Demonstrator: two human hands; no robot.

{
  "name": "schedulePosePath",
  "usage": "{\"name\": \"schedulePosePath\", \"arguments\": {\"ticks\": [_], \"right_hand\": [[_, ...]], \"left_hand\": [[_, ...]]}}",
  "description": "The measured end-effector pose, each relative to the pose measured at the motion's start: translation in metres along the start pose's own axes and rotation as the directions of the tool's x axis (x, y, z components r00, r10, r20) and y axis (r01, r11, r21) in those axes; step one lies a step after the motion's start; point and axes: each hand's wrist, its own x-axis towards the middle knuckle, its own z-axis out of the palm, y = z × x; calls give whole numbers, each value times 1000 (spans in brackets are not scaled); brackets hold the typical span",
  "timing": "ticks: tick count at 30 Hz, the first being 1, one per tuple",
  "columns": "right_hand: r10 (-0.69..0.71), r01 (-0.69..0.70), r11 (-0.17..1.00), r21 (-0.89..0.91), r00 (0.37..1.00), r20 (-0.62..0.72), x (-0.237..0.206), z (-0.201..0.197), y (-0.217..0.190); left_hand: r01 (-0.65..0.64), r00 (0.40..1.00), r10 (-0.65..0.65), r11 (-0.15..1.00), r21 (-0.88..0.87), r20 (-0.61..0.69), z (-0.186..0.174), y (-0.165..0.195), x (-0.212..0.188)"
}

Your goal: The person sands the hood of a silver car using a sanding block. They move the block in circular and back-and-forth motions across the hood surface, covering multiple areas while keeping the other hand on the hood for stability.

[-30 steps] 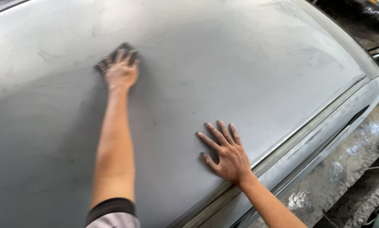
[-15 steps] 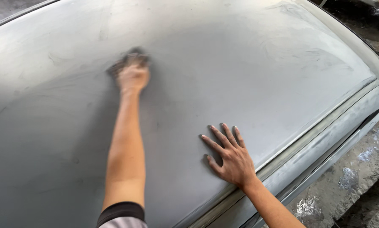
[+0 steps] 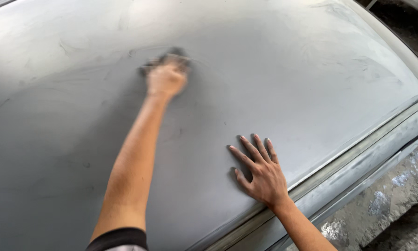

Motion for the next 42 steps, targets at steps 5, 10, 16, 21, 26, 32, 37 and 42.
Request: {"name": "schedulePosePath", "arguments": {"ticks": [5,10,16,21,26,32,37,42], "right_hand": [[-6,6,1000,2,1000,-16,1,3,5],[-21,20,999,-26,999,-40,1,3,4],[-3,3,1000,-17,1000,6,-2,1,2],[-12,12,1000,4,1000,-4,-2,0,3],[-1,1,1000,-7,1000,14,0,-1,0],[-1,2,1000,-25,1000,10,-2,1,1],[-4,4,1000,5,1000,7,-1,0,4],[-2,2,1000,18,1000,-2,2,-5,-1]], "left_hand": [[-53,978,99,970,235,-186,-9,-78,-15],[-546,837,516,770,329,183,90,27,-94],[-335,930,367,863,378,-13,30,24,0],[-254,965,263,931,260,3,5,-47,-21],[-671,741,620,697,252,257,83,35,-122],[-161,978,188,955,251,-87,-3,-9,9],[2,987,30,980,198,-159,-16,-94,7],[-551,825,560,763,338,81,87,26,-61]]}}
